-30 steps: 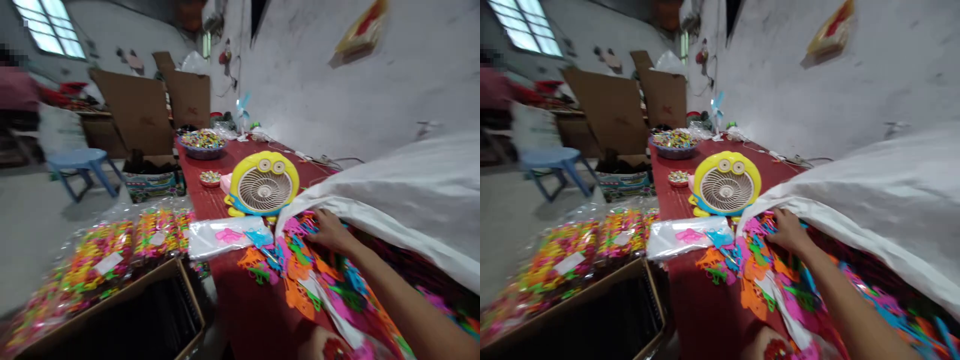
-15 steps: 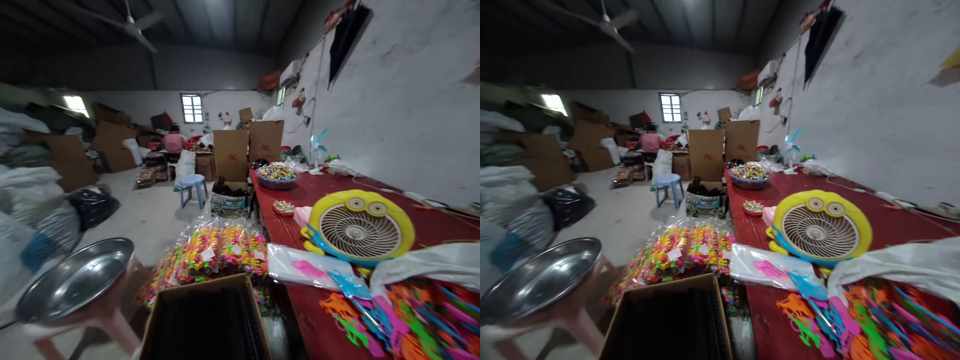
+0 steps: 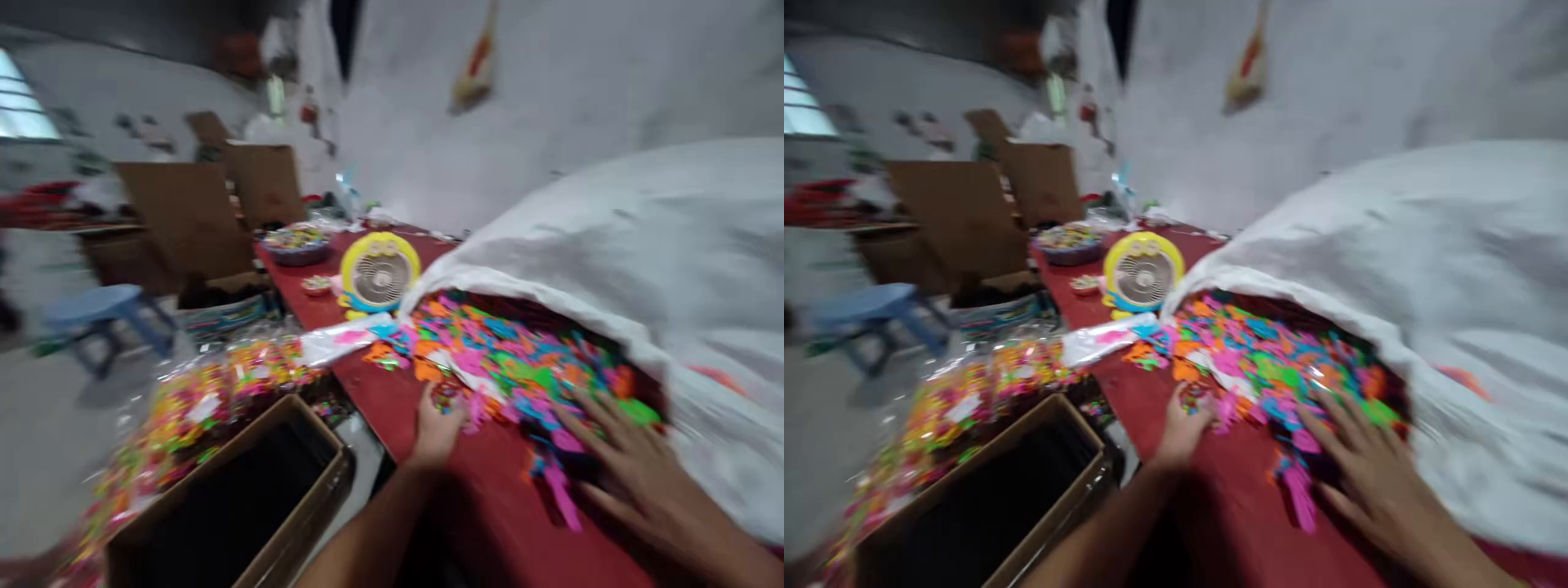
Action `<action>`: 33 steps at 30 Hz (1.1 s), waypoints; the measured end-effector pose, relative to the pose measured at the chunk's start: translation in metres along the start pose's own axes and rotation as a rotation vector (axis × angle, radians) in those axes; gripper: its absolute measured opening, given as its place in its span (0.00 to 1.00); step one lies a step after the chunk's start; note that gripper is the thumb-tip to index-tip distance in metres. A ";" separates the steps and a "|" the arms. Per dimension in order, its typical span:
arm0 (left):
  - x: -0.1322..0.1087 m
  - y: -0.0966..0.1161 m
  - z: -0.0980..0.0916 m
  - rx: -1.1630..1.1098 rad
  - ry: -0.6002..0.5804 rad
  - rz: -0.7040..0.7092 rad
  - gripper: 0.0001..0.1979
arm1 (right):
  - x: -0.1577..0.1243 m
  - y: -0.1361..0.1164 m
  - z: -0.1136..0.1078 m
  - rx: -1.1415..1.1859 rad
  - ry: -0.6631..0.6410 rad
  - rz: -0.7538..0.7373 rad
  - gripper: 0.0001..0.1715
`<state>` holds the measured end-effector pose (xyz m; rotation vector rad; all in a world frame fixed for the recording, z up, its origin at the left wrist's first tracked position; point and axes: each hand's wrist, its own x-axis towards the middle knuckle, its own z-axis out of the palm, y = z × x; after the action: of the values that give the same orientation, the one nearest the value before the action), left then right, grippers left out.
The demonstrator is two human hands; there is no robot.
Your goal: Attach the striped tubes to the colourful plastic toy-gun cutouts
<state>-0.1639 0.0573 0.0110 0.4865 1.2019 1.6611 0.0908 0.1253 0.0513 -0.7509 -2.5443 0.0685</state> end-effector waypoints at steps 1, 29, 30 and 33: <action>-0.004 -0.010 0.002 -0.035 -0.002 0.003 0.31 | -0.020 -0.007 -0.010 -0.119 -0.012 0.043 0.33; -0.091 -0.048 0.026 0.101 0.024 0.145 0.21 | -0.095 -0.068 0.002 0.253 0.292 0.748 0.13; -0.095 -0.047 0.027 0.122 0.026 0.160 0.22 | -0.100 -0.069 -0.008 0.168 0.305 0.731 0.13; -0.111 -0.045 0.040 0.138 -0.073 0.133 0.22 | -0.115 -0.075 -0.026 0.232 0.413 0.855 0.13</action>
<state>-0.0637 -0.0193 0.0124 0.7213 1.2582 1.6633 0.1495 -0.0004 0.0378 -1.5115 -1.6511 0.4279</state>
